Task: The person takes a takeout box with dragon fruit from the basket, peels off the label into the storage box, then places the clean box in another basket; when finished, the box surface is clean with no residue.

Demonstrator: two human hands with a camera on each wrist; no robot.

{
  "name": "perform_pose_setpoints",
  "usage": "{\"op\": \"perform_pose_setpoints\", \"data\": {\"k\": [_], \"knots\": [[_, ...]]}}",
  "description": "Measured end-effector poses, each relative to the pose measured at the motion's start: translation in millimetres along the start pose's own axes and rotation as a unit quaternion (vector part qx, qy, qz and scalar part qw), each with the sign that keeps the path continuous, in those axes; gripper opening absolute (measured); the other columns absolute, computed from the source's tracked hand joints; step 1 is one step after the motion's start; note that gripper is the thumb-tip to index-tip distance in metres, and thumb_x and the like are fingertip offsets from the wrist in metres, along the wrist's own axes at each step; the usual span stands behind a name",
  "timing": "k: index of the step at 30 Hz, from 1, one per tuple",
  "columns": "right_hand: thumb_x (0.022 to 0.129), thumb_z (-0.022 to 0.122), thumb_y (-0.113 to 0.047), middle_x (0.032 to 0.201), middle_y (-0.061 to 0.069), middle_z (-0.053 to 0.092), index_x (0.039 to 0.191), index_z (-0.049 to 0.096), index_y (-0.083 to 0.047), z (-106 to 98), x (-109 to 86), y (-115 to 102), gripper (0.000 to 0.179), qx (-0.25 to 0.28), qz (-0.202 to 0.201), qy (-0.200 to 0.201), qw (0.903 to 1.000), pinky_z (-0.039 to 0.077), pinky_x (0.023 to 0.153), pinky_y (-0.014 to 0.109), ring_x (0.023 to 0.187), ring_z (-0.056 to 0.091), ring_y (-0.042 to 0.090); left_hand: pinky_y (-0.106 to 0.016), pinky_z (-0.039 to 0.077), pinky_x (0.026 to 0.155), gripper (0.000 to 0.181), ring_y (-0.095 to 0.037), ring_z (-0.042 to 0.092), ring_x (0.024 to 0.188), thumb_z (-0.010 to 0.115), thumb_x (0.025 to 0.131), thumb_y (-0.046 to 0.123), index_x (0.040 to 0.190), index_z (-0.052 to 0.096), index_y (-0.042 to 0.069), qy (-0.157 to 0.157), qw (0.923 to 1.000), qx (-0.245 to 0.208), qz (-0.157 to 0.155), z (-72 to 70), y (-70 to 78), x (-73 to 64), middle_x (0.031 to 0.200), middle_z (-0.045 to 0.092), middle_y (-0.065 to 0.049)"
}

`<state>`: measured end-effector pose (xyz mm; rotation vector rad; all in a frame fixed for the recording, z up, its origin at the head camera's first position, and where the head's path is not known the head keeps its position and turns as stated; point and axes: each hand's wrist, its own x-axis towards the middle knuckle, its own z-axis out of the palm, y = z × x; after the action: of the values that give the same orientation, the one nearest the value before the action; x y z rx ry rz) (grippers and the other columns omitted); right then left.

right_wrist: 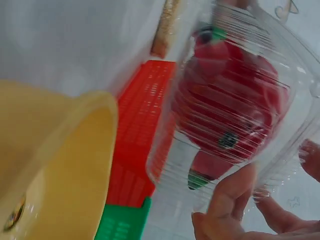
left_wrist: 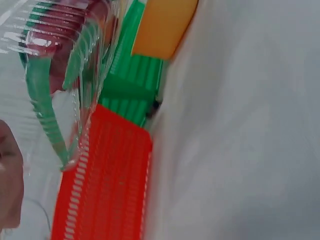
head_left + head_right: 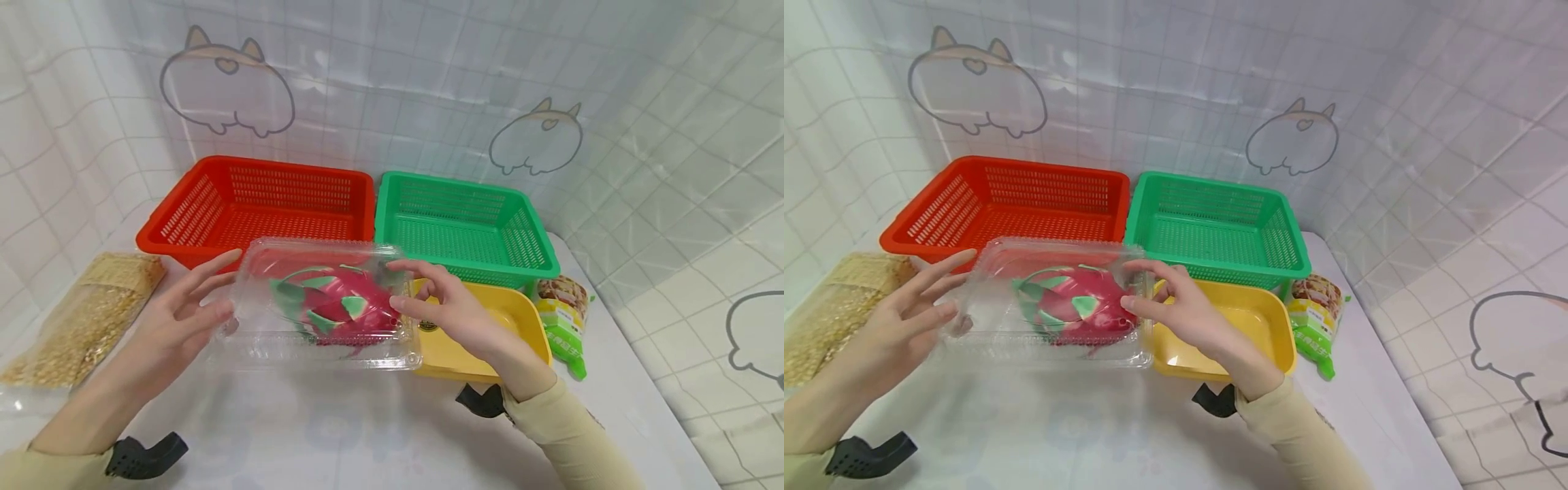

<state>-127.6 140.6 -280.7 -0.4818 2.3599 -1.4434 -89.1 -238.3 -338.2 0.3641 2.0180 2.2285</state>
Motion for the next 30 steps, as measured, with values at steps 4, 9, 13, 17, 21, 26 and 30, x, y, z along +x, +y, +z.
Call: {"op": "perform_pose_setpoints", "data": {"k": [4,9,13,17,21,26,30], "knots": [[0.095,0.068,-0.033,0.125,0.011,0.048,0.144,0.05,-0.032,-6,-7.9,3,0.052,0.018,0.001,0.014,0.9997,0.054,0.084,0.041,0.098,0.054,0.028,-0.022,0.053,0.092,0.059,-0.017,0.028,0.135,0.052,0.102,0.013,0.156,0.033,0.029,-0.002,0.9993,0.017,-0.032,16.0,11.0,8.4,0.15,0.031,0.001],[0.096,0.066,-0.033,0.126,0.011,0.048,0.143,0.05,-0.033,-16,-19.1,6,0.05,0.02,0.013,0.026,0.9994,0.053,0.087,0.038,0.103,0.053,0.028,-0.02,0.052,0.09,0.059,-0.02,0.037,0.125,0.059,0.1,0.02,0.154,0.037,0.032,0.006,0.9945,0.089,-0.055,36.7,24.4,14.1,0.145,0.034,-0.002],[0.097,0.065,-0.032,0.129,0.009,0.05,0.142,0.051,-0.034,-26,-24.2,5,0.047,0.019,0.017,0.03,0.9992,0.053,0.09,0.041,0.104,0.054,0.03,-0.026,0.052,0.087,0.06,-0.023,0.047,0.116,0.064,0.098,0.028,0.152,0.039,0.035,0.01,0.9819,0.182,-0.052,47.6,35.3,19.9,0.142,0.04,-0.004],[0.098,0.063,-0.028,0.137,0.006,0.048,0.144,0.05,-0.03,-36,-25.1,3,0.048,0.02,0.017,0.036,0.999,0.053,0.091,0.043,0.102,0.056,0.03,-0.034,0.05,0.089,0.06,-0.024,0.045,0.12,0.064,0.097,0.029,0.151,0.04,0.037,-0.001,0.9777,0.205,-0.047,54.6,41.8,30.6,0.143,0.041,-0.005],[0.098,0.063,-0.027,0.144,0.006,0.043,0.145,0.049,-0.028,-47,-24.0,3,0.049,0.019,0.023,0.043,0.9986,0.054,0.091,0.041,0.1,0.058,0.028,-0.039,0.051,0.089,0.059,-0.026,0.042,0.124,0.064,0.097,0.027,0.151,0.041,0.036,-0.016,0.9807,0.188,-0.051,61.8,47.3,43.7,0.141,0.043,-0.008],[0.098,0.064,-0.026,0.144,0.007,0.043,0.146,0.049,-0.025,-60,-24.1,0,0.05,0.014,0.032,0.048,0.9982,0.057,0.088,0.035,0.102,0.059,0.027,-0.037,0.053,0.088,0.056,-0.027,0.041,0.125,0.065,0.095,0.024,0.148,0.046,0.03,-0.034,0.9825,0.173,-0.06,70.6,60.2,57.6,0.141,0.043,-0.009],[0.098,0.063,-0.026,0.144,0.007,0.042,0.147,0.049,-0.024,-71,-28.5,-7,0.051,0.004,0.034,0.057,0.9978,0.056,0.088,0.031,0.111,0.054,0.027,-0.032,0.054,0.083,0.056,-0.028,0.049,0.117,0.065,0.094,0.021,0.147,0.046,0.027,-0.046,0.9813,0.174,-0.069,77.7,72.8,67.6,0.138,0.045,-0.011]]}}
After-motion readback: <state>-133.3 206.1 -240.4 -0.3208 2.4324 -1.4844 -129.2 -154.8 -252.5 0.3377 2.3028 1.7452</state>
